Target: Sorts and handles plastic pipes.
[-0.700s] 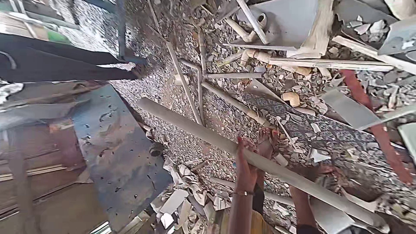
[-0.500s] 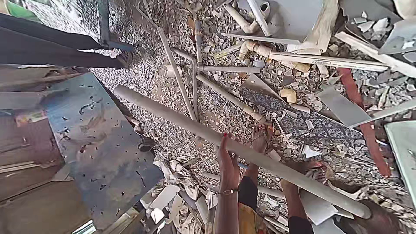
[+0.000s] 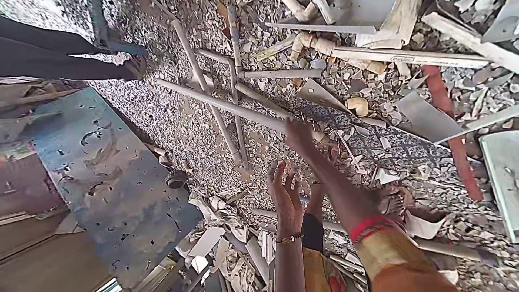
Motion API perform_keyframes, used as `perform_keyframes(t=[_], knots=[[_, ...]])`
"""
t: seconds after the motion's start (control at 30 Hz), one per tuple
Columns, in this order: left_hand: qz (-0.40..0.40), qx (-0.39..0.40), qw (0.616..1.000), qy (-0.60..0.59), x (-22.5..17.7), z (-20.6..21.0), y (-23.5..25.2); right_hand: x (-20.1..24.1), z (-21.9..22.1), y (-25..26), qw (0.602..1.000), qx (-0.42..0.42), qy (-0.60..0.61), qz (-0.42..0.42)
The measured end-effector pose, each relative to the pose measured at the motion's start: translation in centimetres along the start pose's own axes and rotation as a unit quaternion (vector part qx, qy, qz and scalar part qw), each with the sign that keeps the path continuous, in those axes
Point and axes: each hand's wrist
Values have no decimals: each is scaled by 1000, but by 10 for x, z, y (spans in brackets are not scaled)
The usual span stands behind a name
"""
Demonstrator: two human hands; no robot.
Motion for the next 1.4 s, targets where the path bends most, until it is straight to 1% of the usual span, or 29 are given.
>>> perform_keyframes(t=[0.07, 0.13, 0.2, 0.27, 0.3, 0.33, 0.4, 0.47, 0.5, 0.57, 0.6, 0.63, 0.67, 0.7, 0.77, 0.8, 0.9, 0.93, 0.97, 1.03, 1.07, 1.1, 1.13, 1.17, 1.23, 1.27, 1.3, 1.33, 1.4], knots=[[-2, 1, 1000, 3, 3, 1, 0, 21, 17, 11, 999, -25, -24, -34], [1, -15, 1000, 13, 5, 2, 2, 27, 25, 12, 998, -32, -40, -38], [-1, -36, 999, 14, 8, -2, 5, 11, 22, -7, 997, -39, 54, -42], [-1, -41, 999, 2, 9, -3, 8, -37, 11, -41, 981, -97, 162, -51], [0, -41, 999, 0, 9, -2, 9, -70, 3, -63, 973, -137, 182, -40], [-3, -36, 999, -1, 9, -1, 9, -108, -6, -87, 969, -173, 175, -23], [-5, -28, 1000, 5, 10, 3, 8, -195, -28, -138, 965, -210, 137, 70], [-8, -15, 1000, 15, 12, 7, 7, -275, -52, -188, 940, -264, 107, 186], [-5, -12, 1000, 25, 14, 8, 6, -307, -64, -210, 921, -300, 95, 230], [2, -1, 998, 69, 21, 10, 2, -346, -91, -245, 873, -368, 98, 304], [3, 4, 995, 96, 27, 12, 1, -361, -105, -257, 851, -404, 92, 324], [1, 18, 993, 118, 32, 13, 0, -376, -118, -264, 834, -439, 75, 325], [-3, 32, 990, 138, 36, 15, -1, -384, -131, -266, 824, -454, 61, 334], [-3, 40, 987, 156, 39, 18, -1, -386, -146, -264, 823, -453, 55, 339], [9, 60, 983, 173, 39, 24, -5, -380, -174, -246, 834, -439, 70, 326], [19, 64, 982, 175, 38, 29, -7, -377, -184, -233, 829, -450, 78, 323], [39, 80, 979, 185, 37, 41, -12, -363, -198, -204, 785, -486, 153, 352], [42, 85, 977, 189, 39, 45, -14, -358, -198, -201, 777, -493, 185, 344], [45, 88, 975, 197, 41, 48, -16, -354, -196, -201, 782, -495, 204, 318], [51, 100, 971, 211, 46, 53, -17, -349, -192, -198, 819, -480, 235, 210], [47, 108, 969, 216, 50, 55, -20, -350, -187, -192, 830, -462, 274, 148], [38, 117, 967, 224, 55, 55, -23, -349, -178, -182, 826, -445, 331, 98], [25, 125, 963, 236, 61, 55, -26, -343, -168, -173, 811, -431, 387, 81], [12, 134, 959, 251, 65, 55, -27, -335, -160, -165, 794, -432, 419, 90], [-13, 160, 942, 295, 68, 54, -25, -303, -145, -160, 770, -446, 430, 152], [-17, 169, 933, 316, 69, 54, -26, -283, -134, -164, 780, -432, 419, 173], [-13, 176, 926, 333, 70, 55, -28, -263, -120, -169, 800, -410, 400, 178], [-4, 191, 920, 344, 71, 56, -28, -243, -104, -176, 826, -378, 382, 169], [-7, 261, 904, 337, 72, 53, -29, -202, -72, -196, 889, -281, 341, 119]])
Point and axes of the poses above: each hand's wrist, its own y-axis towards the middle knuckle, its own z-axis out of the palm, x = y × z, and after that the axes turned 13 degrees about x, right-handed
